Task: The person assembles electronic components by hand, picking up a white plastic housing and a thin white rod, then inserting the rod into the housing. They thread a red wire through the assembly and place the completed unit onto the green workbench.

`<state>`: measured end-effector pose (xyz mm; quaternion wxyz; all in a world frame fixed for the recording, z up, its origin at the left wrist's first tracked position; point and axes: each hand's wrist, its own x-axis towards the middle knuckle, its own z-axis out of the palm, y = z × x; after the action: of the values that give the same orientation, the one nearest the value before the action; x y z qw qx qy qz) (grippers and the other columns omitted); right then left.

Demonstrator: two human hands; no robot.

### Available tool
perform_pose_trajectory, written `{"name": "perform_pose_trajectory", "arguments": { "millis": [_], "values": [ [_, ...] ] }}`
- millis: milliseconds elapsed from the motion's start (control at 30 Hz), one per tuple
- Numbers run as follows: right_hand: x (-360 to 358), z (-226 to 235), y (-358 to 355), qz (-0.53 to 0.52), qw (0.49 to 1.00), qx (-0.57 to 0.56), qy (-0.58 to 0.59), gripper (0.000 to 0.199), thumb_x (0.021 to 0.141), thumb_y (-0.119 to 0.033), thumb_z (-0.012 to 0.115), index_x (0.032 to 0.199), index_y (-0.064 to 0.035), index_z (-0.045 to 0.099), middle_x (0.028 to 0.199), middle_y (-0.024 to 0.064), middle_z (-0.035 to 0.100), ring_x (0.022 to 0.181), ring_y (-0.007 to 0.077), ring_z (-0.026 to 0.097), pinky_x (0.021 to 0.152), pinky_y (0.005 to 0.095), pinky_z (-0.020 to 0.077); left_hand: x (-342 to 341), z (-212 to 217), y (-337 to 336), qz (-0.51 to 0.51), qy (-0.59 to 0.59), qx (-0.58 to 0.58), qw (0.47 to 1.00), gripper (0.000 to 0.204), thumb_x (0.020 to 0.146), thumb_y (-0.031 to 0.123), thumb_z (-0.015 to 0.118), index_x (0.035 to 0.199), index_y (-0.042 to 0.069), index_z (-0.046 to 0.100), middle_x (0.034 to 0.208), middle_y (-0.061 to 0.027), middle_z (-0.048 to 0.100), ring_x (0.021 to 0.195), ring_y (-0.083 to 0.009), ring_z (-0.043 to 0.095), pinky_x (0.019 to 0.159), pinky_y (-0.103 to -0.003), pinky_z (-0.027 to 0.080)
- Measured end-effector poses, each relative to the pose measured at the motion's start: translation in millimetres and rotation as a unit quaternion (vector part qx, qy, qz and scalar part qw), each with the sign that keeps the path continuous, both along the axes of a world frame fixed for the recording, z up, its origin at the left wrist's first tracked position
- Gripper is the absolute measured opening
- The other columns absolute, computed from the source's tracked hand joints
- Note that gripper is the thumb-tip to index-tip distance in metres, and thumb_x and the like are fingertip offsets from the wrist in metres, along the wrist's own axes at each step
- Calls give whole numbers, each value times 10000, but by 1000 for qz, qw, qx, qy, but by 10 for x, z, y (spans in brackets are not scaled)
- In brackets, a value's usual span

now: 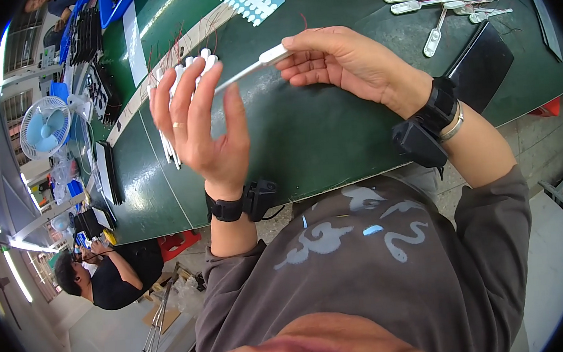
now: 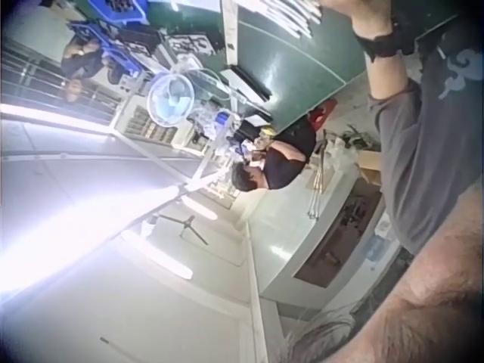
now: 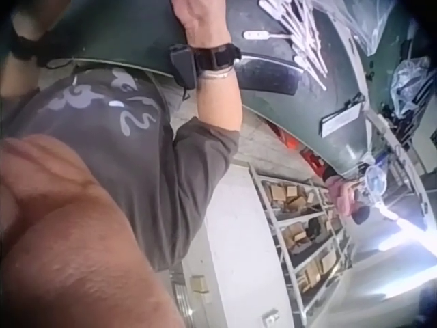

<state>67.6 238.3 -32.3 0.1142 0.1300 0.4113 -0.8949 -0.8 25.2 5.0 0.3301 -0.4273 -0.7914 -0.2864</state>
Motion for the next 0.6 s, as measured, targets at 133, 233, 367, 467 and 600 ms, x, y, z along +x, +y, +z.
{"name": "perform_pose_trajectory", "arguments": {
  "millis": [133,233,367,467,600],
  "values": [
    [-4,-18,22,24,1000,0,3,324,987,-315,641,1129,-24,641,991,77,709,874,131,689,805,252,567,-56,-80,7,11,-67,-49,997,175,808,135,789,977,130,744,959,-6,707,1028,-230,633,1126,-501,304],
    [-7,-6,31,50,997,61,9,325,993,-318,634,1142,-30,636,1023,83,702,885,123,677,801,254,565,-79,-114,-21,-4,-123,-60,991,130,818,138,780,944,139,749,882,6,688,973,-206,631,1129,-499,297],
    [-1,55,-20,-14,993,110,28,326,1003,-300,620,1178,-25,624,1080,89,688,931,134,663,810,268,557,-80,-119,-36,-5,-172,-47,984,72,835,129,759,905,137,748,814,10,658,905,-180,618,1122,-507,301],
    [-68,82,52,-191,939,251,139,322,1006,-268,614,1212,-20,617,1125,86,676,971,146,654,821,279,549,-90,-153,-22,-11,-179,-51,982,63,837,126,756,899,132,742,812,8,660,903,-186,616,1127,-517,288],
    [-62,189,146,-362,702,514,334,317,999,-200,615,1261,-21,612,1172,70,671,1008,157,646,829,289,533,-83,-122,-31,-25,-164,-69,984,48,842,126,751,887,128,737,810,8,659,923,-188,614,1137,-525,268]
  ]
}}
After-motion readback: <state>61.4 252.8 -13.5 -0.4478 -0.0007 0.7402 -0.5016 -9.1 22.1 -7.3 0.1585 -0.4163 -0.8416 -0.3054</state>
